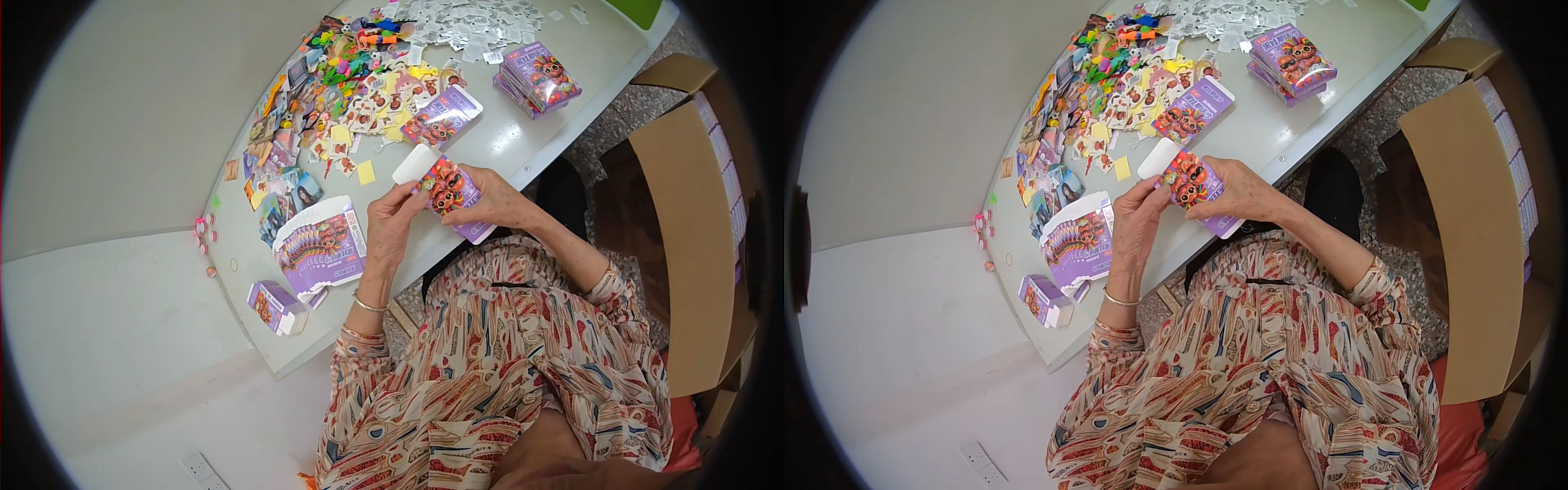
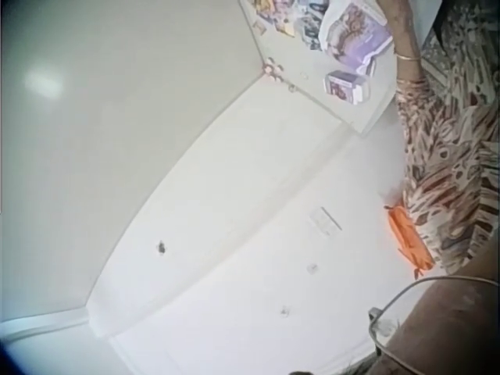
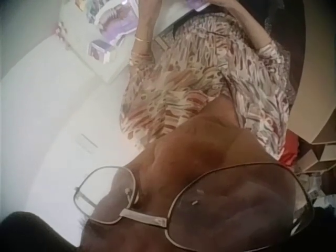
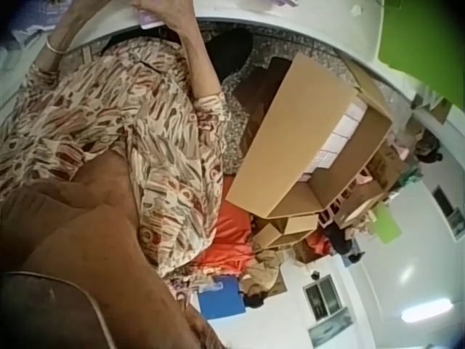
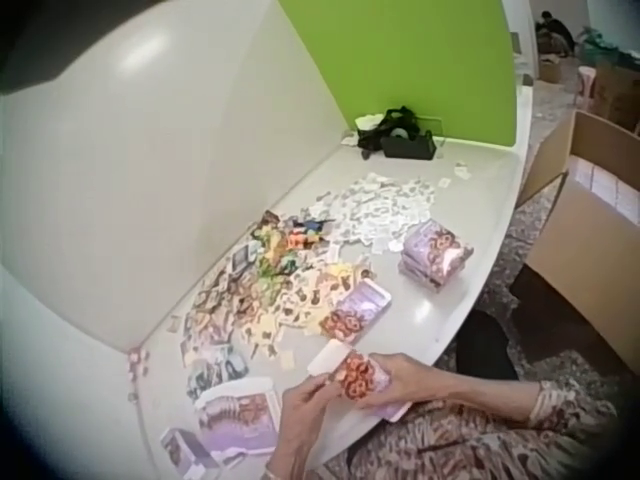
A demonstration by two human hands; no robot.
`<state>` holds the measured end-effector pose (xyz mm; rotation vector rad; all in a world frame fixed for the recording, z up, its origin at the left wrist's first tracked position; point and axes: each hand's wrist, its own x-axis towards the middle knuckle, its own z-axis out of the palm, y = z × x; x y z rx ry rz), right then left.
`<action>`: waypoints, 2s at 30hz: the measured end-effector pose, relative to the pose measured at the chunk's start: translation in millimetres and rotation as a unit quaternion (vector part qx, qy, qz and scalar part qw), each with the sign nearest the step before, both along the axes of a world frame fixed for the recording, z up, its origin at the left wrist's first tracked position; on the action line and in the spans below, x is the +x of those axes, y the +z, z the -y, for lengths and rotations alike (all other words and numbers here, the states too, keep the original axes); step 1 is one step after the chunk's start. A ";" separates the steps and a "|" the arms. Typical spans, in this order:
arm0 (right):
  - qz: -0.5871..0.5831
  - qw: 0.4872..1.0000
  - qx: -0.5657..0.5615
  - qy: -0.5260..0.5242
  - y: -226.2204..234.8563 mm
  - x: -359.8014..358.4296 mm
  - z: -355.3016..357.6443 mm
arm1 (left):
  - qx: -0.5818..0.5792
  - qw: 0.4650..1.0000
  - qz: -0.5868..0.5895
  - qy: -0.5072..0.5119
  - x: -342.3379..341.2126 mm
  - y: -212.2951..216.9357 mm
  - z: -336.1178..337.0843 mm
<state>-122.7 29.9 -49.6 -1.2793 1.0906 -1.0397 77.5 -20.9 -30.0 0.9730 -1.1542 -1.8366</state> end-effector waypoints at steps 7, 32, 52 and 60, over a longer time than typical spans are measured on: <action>-0.072 0.996 0.019 0.047 15.9 -15.1 -9.6 | -0.111 0.950 0.175 -0.232 0.3 40.4 19.7; -0.175 0.983 0.000 0.053 25.4 -25.6 -12.9 | -0.208 0.923 0.207 -0.250 -6.4 13.3 3.4; -0.092 0.995 0.017 0.044 16.4 -27.2 -14.2 | -0.006 0.990 0.131 -0.050 -24.9 28.6 -10.1; -0.098 0.994 0.014 0.045 10.4 -26.8 -16.2 | -0.035 0.986 0.158 -0.031 -26.1 22.1 -13.5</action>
